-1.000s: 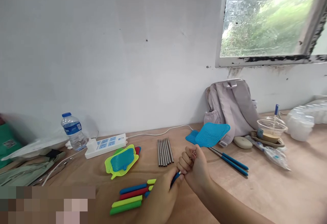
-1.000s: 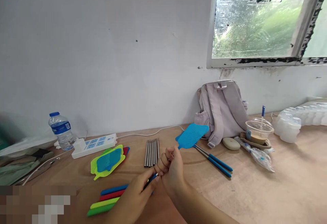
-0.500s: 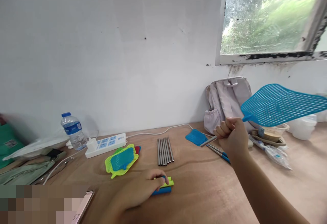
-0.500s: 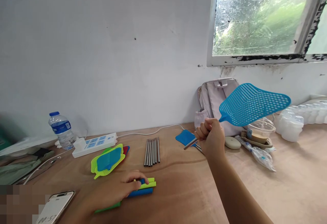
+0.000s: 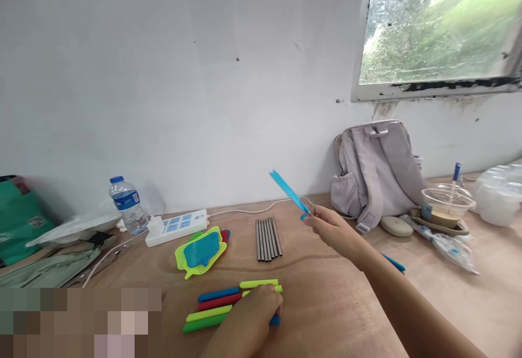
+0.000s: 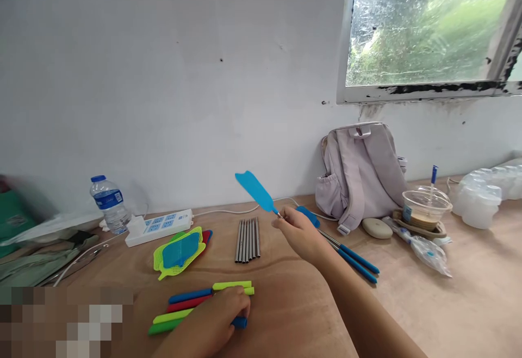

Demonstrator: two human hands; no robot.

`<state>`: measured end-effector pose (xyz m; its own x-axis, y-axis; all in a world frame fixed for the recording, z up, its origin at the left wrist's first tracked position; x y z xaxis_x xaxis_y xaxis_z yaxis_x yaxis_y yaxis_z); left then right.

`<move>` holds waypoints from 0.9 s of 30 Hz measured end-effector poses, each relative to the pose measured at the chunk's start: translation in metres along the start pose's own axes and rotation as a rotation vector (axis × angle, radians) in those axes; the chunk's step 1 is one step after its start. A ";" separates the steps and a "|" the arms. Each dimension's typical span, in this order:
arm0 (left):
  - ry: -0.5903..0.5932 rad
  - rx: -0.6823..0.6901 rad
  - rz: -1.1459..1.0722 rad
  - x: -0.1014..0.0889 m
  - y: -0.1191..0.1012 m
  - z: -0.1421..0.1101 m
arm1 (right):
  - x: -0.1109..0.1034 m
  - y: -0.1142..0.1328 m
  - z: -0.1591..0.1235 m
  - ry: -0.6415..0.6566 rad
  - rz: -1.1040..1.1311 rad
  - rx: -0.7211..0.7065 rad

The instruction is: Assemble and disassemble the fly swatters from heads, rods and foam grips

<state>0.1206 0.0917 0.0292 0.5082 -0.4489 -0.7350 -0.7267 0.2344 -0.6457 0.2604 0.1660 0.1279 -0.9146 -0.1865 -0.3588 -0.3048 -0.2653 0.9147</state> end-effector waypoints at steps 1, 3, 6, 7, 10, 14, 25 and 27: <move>0.001 -0.020 0.068 0.001 -0.002 0.000 | 0.004 0.002 0.000 0.017 -0.030 -0.018; 0.007 -0.044 0.195 0.001 -0.007 0.000 | 0.012 0.004 -0.002 0.062 -0.084 -0.042; 0.017 -0.036 0.275 0.000 -0.015 -0.001 | 0.021 0.003 -0.003 0.103 -0.141 -0.039; 0.016 -0.033 0.278 0.000 -0.015 -0.002 | 0.022 0.002 -0.003 0.104 -0.152 -0.037; 0.000 -0.034 0.248 -0.001 -0.012 -0.003 | 0.023 0.000 -0.003 0.096 -0.183 -0.044; 0.006 -0.013 0.192 0.003 -0.004 -0.002 | 0.027 0.007 -0.005 0.114 -0.285 -0.101; -0.225 -0.089 -0.004 -0.070 0.004 -0.021 | 0.038 0.025 -0.018 0.145 -0.664 -0.171; -0.333 -0.093 -0.124 -0.099 0.013 -0.028 | 0.037 0.029 -0.019 0.117 -0.701 -0.209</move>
<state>0.0475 0.1152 0.0996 0.7064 -0.1606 -0.6893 -0.6813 0.1098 -0.7238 0.2223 0.1329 0.1378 -0.4865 -0.0036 -0.8737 -0.7392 -0.5314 0.4138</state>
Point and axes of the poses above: each hand's wrist, its own z-axis towards the middle knuckle, its own x-axis out of the palm, y = z × x, the point moved 10 cm from there along z, towards the middle knuckle, and after that the axes turned 4 degrees about y, right-handed, at the moved point
